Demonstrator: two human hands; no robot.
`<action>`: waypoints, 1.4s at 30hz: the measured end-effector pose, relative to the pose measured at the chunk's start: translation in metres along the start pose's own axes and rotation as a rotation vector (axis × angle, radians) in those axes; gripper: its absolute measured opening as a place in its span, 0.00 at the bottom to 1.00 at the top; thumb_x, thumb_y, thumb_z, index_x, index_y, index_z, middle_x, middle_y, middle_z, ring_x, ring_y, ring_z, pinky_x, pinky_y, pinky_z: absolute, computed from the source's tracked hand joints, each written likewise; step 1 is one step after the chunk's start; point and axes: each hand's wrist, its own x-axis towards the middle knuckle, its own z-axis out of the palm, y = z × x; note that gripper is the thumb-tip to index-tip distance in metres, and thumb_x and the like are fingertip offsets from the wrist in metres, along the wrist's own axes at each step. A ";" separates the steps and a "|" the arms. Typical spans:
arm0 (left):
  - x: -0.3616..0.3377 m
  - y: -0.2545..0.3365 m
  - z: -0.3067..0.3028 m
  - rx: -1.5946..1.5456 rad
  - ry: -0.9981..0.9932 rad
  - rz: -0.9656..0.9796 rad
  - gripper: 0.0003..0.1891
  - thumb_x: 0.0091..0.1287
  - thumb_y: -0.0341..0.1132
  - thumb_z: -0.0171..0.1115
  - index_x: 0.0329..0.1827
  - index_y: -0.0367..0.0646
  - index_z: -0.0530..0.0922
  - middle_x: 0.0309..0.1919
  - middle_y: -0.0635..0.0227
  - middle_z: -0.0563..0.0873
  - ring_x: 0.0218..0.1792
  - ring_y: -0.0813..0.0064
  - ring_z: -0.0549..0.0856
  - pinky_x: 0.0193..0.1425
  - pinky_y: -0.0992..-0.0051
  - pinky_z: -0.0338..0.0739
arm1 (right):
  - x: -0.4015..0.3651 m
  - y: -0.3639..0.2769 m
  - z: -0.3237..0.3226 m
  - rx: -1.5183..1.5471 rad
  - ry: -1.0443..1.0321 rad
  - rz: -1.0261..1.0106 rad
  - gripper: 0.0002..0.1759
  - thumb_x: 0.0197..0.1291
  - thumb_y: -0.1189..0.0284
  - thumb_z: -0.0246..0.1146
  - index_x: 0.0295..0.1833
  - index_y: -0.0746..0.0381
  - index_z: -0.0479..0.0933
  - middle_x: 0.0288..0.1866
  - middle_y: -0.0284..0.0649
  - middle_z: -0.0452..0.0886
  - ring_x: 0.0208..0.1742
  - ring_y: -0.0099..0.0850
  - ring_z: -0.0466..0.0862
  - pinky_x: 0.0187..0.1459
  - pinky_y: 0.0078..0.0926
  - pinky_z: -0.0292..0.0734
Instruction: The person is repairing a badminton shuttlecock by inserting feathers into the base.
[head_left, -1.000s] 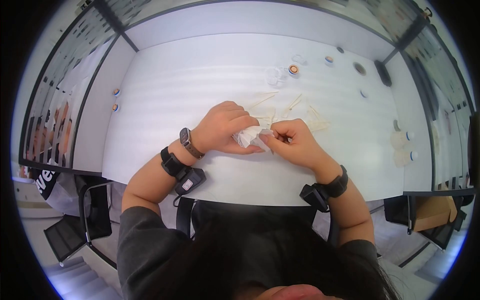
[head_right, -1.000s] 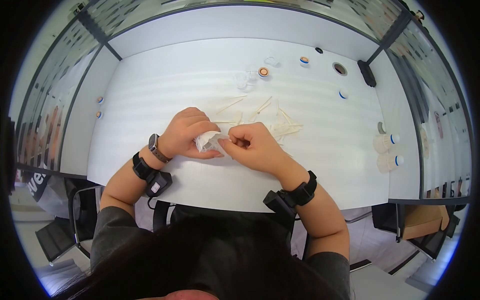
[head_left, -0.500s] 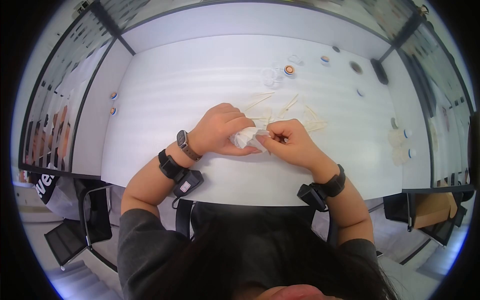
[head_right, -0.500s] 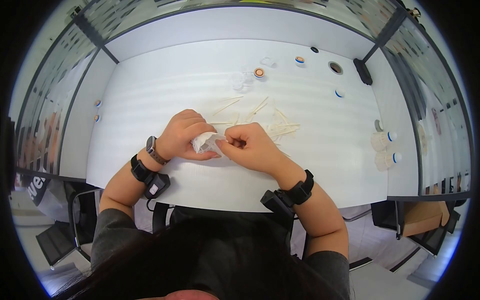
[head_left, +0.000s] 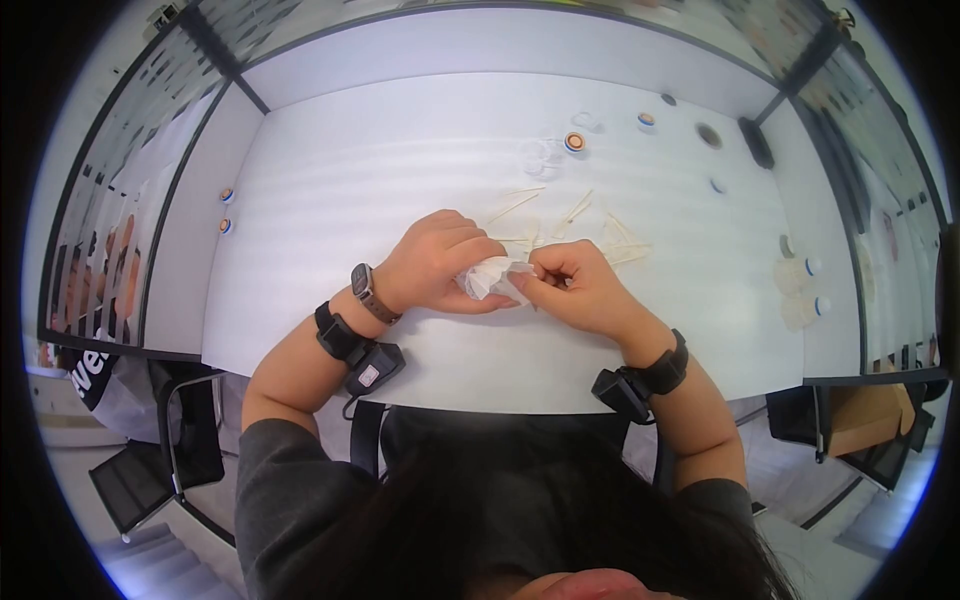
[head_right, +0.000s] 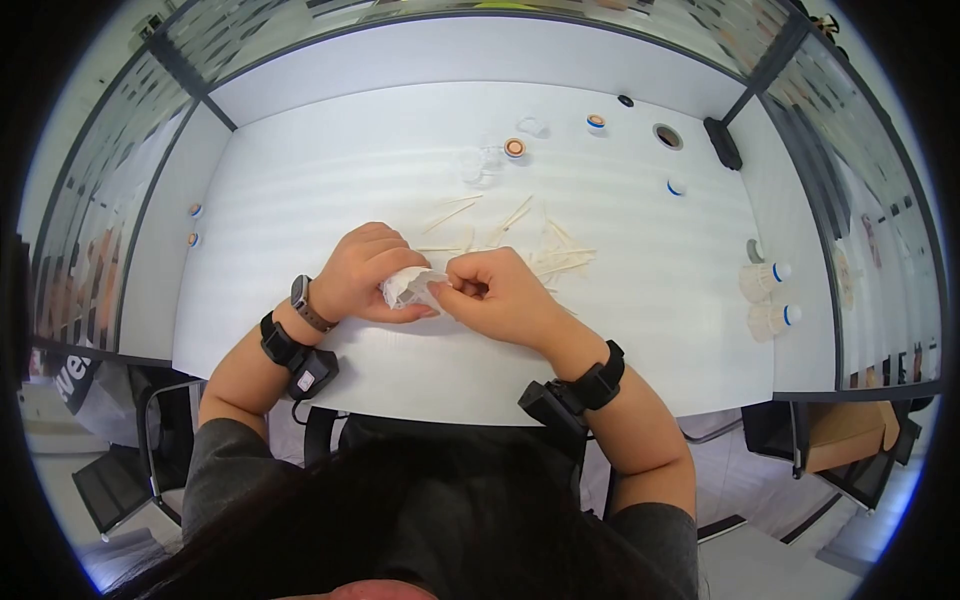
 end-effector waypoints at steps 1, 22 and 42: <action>0.000 0.000 0.001 -0.010 0.005 0.003 0.21 0.49 0.46 0.80 0.39 0.46 0.82 0.26 0.65 0.83 0.28 0.63 0.82 0.36 0.69 0.75 | 0.000 0.001 0.000 -0.004 -0.005 -0.004 0.20 0.63 0.69 0.67 0.21 0.64 0.69 0.15 0.26 0.65 0.20 0.14 0.60 0.23 0.19 0.55; -0.001 0.001 -0.001 -0.022 -0.001 -0.010 0.21 0.49 0.47 0.80 0.40 0.46 0.81 0.26 0.66 0.82 0.27 0.63 0.81 0.36 0.69 0.74 | 0.000 -0.002 -0.002 0.074 -0.043 -0.005 0.21 0.65 0.70 0.66 0.21 0.63 0.69 0.16 0.27 0.68 0.21 0.13 0.62 0.23 0.18 0.57; -0.005 -0.004 0.002 -0.011 0.064 0.039 0.24 0.48 0.52 0.80 0.39 0.45 0.81 0.26 0.66 0.82 0.28 0.63 0.81 0.36 0.68 0.74 | 0.002 0.001 -0.005 0.122 -0.041 0.112 0.18 0.66 0.68 0.65 0.23 0.63 0.75 0.20 0.25 0.73 0.22 0.12 0.65 0.24 0.16 0.57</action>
